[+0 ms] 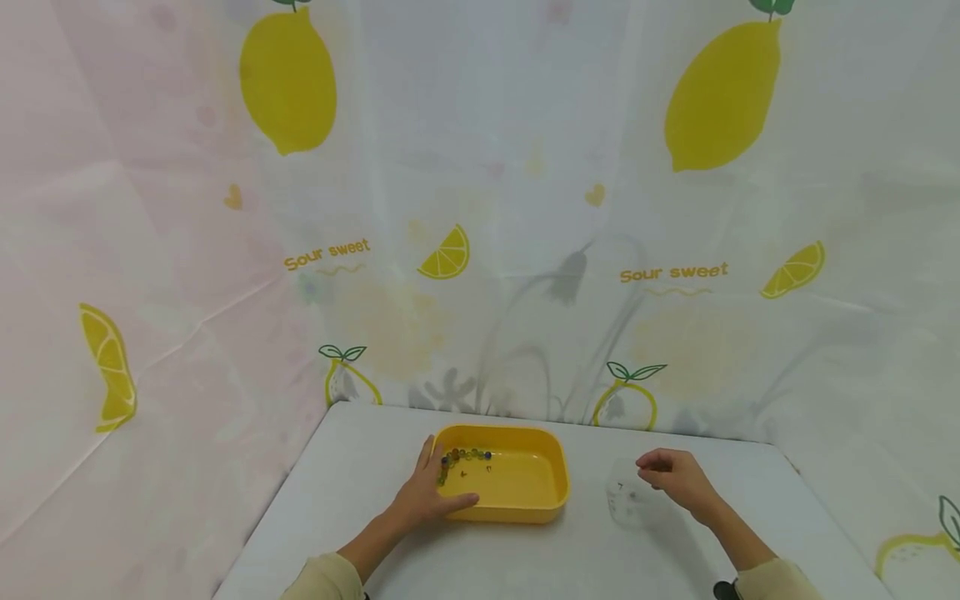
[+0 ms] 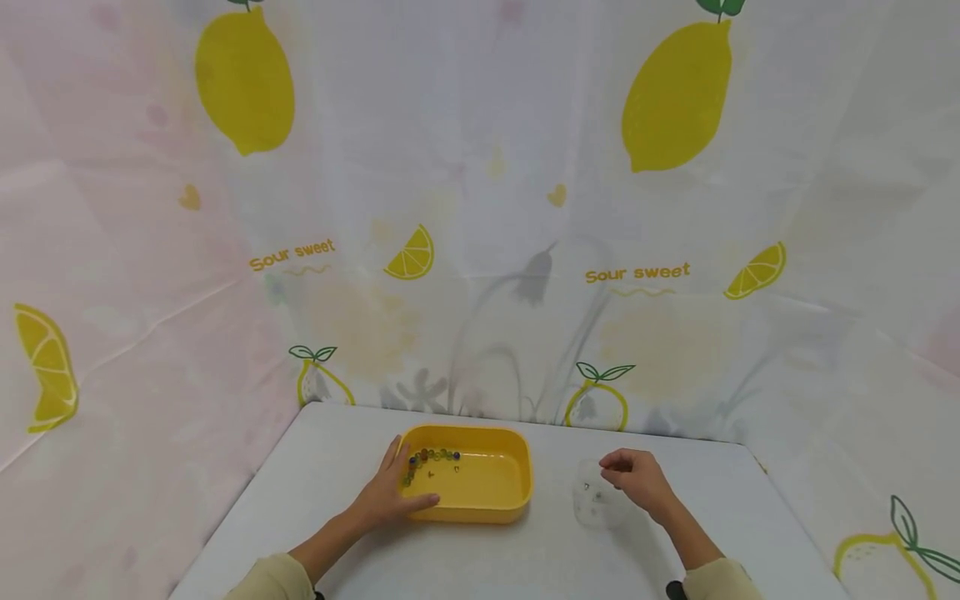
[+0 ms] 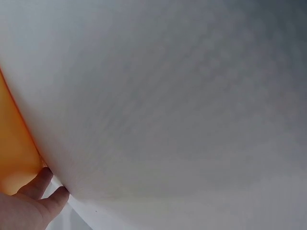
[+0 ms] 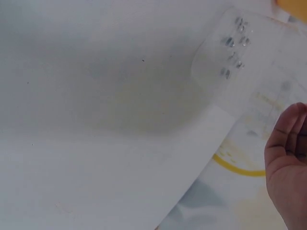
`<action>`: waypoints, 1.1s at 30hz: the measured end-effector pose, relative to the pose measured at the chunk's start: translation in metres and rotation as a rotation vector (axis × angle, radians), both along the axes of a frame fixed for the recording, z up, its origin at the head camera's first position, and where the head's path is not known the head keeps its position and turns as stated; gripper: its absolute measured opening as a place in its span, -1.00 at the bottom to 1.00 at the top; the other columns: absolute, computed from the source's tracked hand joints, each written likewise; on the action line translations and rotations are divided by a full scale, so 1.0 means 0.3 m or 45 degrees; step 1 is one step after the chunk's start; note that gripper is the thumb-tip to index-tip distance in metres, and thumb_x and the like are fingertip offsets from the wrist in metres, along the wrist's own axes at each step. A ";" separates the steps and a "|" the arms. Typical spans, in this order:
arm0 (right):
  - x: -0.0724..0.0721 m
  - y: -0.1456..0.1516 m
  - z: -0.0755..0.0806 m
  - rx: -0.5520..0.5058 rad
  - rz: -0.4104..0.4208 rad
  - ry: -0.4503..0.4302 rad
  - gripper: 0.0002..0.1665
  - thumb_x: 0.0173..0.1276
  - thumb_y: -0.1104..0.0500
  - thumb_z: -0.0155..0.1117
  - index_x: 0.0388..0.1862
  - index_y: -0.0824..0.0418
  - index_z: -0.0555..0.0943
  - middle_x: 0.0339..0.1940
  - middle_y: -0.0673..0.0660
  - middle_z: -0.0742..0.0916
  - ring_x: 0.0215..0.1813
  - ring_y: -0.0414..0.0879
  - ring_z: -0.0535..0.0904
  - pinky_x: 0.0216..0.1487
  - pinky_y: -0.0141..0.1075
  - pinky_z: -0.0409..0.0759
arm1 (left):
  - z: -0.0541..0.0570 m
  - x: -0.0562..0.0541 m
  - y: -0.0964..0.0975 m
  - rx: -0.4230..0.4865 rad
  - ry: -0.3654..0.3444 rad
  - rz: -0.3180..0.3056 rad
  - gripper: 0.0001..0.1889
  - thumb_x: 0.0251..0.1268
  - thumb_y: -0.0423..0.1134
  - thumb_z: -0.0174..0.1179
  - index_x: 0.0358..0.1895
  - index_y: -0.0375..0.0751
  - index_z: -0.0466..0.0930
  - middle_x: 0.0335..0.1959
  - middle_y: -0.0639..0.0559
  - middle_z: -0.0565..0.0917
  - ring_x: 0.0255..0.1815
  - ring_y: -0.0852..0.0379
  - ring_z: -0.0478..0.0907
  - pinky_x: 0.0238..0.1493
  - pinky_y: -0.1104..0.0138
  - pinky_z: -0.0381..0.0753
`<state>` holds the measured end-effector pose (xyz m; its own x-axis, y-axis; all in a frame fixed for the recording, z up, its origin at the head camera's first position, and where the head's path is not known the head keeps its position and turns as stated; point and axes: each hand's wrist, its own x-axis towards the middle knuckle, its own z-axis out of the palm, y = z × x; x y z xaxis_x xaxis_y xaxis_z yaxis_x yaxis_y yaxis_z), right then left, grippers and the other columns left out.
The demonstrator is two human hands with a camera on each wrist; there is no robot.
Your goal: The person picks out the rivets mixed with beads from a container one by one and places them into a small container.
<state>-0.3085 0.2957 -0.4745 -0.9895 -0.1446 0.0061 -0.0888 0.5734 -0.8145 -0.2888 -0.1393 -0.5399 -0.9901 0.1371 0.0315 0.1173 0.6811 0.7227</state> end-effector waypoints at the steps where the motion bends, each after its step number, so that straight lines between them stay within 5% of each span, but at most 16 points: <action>1: 0.003 -0.001 0.002 0.001 -0.011 0.003 -0.71 0.34 0.29 0.31 -0.05 0.48 0.63 -0.16 0.30 0.76 -0.22 -0.12 0.65 -0.25 -0.39 0.63 | 0.000 0.000 0.001 0.002 0.000 -0.002 0.25 -0.01 0.32 0.40 0.57 -0.37 -0.07 0.64 -0.23 -0.21 0.49 -0.33 0.22 0.27 -0.15 0.43; 4: 0.013 -0.003 0.011 0.030 -0.048 0.063 -0.66 0.37 0.24 0.31 0.01 0.46 0.62 -0.10 0.30 0.74 -0.17 -0.04 0.67 -0.26 -0.39 0.64 | -0.001 0.001 0.002 0.002 0.000 -0.007 0.27 -0.03 0.34 0.39 0.57 -0.37 -0.07 0.64 -0.23 -0.21 0.49 -0.32 0.23 0.27 -0.15 0.43; 7: 0.019 -0.006 0.021 0.175 -0.090 0.259 -0.57 0.39 0.14 0.31 0.10 0.42 0.58 0.00 0.34 0.69 -0.12 0.07 0.68 -0.23 -0.28 0.66 | 0.000 0.001 0.003 0.003 0.003 -0.010 0.27 -0.04 0.35 0.39 0.57 -0.36 -0.08 0.64 -0.24 -0.22 0.49 -0.31 0.23 0.27 -0.14 0.43; 11: 0.023 -0.002 0.027 0.479 -0.092 0.579 -0.34 0.34 0.02 0.35 0.29 0.37 0.45 0.24 0.43 0.52 0.09 0.30 0.59 -0.01 0.13 0.60 | 0.007 0.000 0.002 0.015 0.002 -0.013 0.26 -0.01 0.31 0.40 0.57 -0.36 -0.09 0.63 -0.24 -0.23 0.49 -0.32 0.22 0.25 -0.15 0.44; 14: 0.029 0.006 0.026 0.626 -0.066 0.702 -0.15 0.29 -0.06 0.38 0.42 0.33 0.33 0.42 0.48 0.34 0.23 0.45 0.44 0.04 0.41 0.41 | 0.009 0.000 0.001 0.006 -0.002 -0.014 0.26 -0.01 0.32 0.40 0.57 -0.36 -0.10 0.63 -0.25 -0.23 0.49 -0.33 0.22 0.25 -0.15 0.45; 22: 0.058 0.045 -0.016 0.812 -0.077 0.710 0.12 0.21 -0.23 0.38 0.61 0.06 0.07 0.58 0.48 -0.02 0.31 0.57 0.30 0.13 0.45 0.27 | 0.003 0.002 0.001 -0.012 -0.016 -0.021 0.25 0.00 0.31 0.39 0.57 -0.36 -0.10 0.63 -0.26 -0.23 0.47 -0.33 0.24 0.21 -0.15 0.47; 33: 0.073 0.057 -0.047 0.869 -0.087 0.702 0.16 0.19 -0.27 0.36 0.63 -0.01 0.01 0.60 0.44 -0.06 0.39 0.47 0.19 0.19 0.51 0.13 | 0.004 -0.004 -0.001 -0.018 0.000 -0.022 0.29 -0.02 0.36 0.37 0.58 -0.35 -0.14 0.63 -0.24 -0.22 0.50 -0.33 0.20 0.28 -0.16 0.41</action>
<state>-0.2867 0.3129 -0.4885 -0.8778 -0.2315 0.4194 -0.3158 0.9380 -0.1432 -0.2899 -0.1395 -0.5386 -0.9876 0.1544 0.0292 0.1288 0.6892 0.7130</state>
